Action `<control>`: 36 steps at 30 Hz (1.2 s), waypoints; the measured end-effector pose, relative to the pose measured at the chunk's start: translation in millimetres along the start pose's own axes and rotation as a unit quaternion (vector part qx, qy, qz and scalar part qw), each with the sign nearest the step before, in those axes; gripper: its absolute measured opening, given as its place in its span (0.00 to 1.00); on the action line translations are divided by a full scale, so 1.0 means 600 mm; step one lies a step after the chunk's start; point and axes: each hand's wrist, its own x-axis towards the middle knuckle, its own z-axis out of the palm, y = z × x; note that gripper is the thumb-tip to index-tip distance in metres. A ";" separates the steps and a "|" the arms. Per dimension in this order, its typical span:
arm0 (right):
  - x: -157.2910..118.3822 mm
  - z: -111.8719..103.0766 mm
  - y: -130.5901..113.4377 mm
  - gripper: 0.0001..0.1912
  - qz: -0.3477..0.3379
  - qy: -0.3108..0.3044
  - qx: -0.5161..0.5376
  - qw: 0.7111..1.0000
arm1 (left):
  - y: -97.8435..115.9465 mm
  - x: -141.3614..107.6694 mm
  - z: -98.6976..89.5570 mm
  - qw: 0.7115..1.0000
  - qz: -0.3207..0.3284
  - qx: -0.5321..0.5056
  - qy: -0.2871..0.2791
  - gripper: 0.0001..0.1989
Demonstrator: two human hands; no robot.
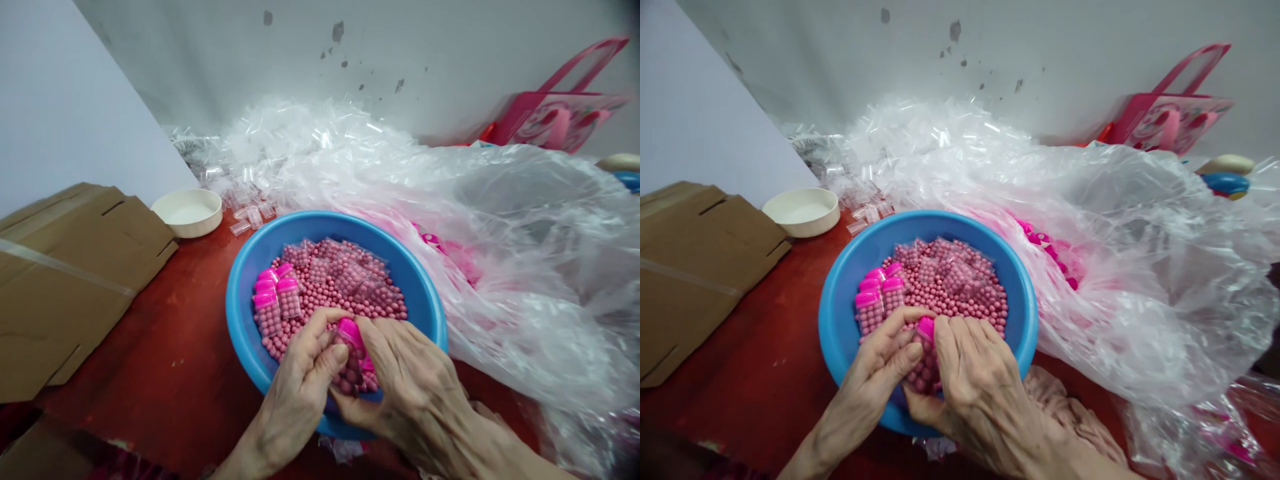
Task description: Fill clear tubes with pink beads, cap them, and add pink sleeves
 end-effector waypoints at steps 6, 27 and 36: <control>-0.003 0.010 0.002 0.12 -0.008 0.024 0.006 1.000 | 0.008 0.002 0.000 0.995 -0.033 -0.074 -0.056 0.09; 0.006 -0.022 0.036 0.13 0.219 -0.046 0.354 0.908 | -0.007 0.002 0.004 1.000 0.021 -0.012 -0.006 0.18; -0.052 0.022 0.020 0.43 0.065 -0.075 0.087 0.991 | -0.004 -0.003 0.005 0.998 0.027 0.020 0.043 0.19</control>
